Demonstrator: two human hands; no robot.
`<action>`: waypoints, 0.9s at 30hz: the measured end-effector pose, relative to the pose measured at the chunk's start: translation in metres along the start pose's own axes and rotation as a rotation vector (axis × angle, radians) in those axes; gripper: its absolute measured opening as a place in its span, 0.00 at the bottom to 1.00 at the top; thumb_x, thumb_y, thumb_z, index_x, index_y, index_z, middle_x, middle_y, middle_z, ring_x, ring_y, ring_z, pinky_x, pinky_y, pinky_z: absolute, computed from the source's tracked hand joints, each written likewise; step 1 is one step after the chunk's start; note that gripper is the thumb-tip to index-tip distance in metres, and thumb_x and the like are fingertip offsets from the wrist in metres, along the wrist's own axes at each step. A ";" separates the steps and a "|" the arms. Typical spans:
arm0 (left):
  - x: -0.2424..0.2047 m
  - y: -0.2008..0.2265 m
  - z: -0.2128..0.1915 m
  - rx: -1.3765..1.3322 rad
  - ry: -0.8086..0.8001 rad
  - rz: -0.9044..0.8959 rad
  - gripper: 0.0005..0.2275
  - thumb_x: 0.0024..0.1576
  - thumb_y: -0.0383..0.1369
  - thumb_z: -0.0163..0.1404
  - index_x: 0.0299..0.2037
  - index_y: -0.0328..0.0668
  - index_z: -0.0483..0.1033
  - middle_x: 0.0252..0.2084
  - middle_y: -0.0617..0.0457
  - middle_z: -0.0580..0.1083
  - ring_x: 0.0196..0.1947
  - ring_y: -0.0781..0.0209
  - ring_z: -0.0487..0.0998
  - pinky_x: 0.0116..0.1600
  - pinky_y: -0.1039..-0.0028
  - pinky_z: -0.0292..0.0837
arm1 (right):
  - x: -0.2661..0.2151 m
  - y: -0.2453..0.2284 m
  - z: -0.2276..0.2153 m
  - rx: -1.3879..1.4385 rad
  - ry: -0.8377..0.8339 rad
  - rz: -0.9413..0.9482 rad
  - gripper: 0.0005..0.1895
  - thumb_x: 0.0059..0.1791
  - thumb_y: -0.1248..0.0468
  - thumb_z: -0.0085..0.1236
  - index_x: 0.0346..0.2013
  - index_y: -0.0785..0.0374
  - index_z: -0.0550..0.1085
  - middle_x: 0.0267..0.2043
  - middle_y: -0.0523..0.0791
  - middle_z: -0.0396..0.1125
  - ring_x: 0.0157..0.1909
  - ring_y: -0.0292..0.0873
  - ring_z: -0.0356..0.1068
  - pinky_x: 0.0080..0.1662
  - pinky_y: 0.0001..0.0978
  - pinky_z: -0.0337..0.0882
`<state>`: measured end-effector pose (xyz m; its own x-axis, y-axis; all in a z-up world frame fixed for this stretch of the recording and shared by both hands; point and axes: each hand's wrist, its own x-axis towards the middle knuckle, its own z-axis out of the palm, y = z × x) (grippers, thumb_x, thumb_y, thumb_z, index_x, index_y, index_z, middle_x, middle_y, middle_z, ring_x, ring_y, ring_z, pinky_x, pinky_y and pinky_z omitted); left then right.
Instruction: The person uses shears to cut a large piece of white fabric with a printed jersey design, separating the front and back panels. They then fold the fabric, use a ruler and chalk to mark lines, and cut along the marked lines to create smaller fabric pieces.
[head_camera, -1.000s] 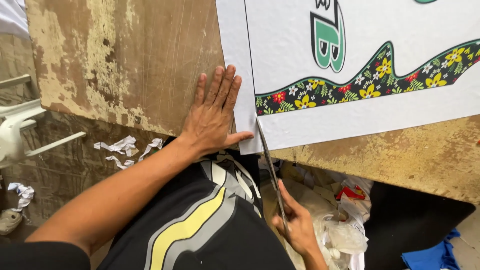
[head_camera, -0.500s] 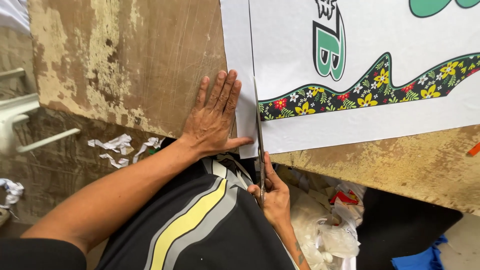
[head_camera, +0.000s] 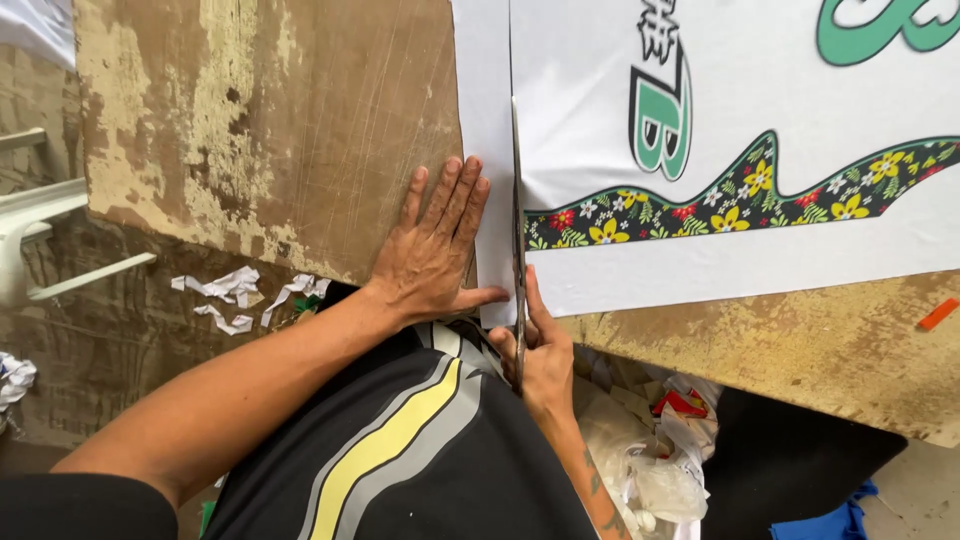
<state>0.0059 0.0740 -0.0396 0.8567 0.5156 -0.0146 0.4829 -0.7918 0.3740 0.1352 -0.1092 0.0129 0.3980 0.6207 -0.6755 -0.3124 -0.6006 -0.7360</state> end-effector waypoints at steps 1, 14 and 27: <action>0.000 0.001 0.000 0.002 0.008 0.004 0.64 0.55 0.78 0.50 0.84 0.30 0.36 0.87 0.32 0.37 0.86 0.35 0.35 0.85 0.38 0.24 | 0.000 -0.001 0.000 -0.001 0.002 -0.009 0.49 0.46 0.53 0.76 0.79 0.49 0.64 0.17 0.47 0.71 0.17 0.39 0.70 0.24 0.28 0.64; -0.001 0.003 -0.003 0.015 0.085 0.002 0.47 0.66 0.62 0.41 0.83 0.28 0.43 0.86 0.32 0.46 0.85 0.34 0.44 0.85 0.38 0.31 | 0.037 -0.055 0.017 -0.042 0.020 0.073 0.50 0.46 0.52 0.75 0.80 0.50 0.63 0.16 0.47 0.70 0.17 0.40 0.71 0.23 0.27 0.68; 0.173 -0.137 -0.098 0.165 -0.346 -0.097 0.62 0.62 0.80 0.40 0.82 0.29 0.26 0.87 0.33 0.29 0.90 0.36 0.30 0.89 0.52 0.22 | 0.077 -0.125 0.047 0.118 0.104 0.338 0.48 0.47 0.62 0.70 0.81 0.36 0.63 0.16 0.33 0.54 0.16 0.30 0.44 0.18 0.25 0.47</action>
<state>0.0703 0.3043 -0.0026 0.8023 0.4723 -0.3652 0.5635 -0.8011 0.2019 0.1645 0.0376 0.0510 0.3391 0.3393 -0.8774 -0.5359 -0.6969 -0.4766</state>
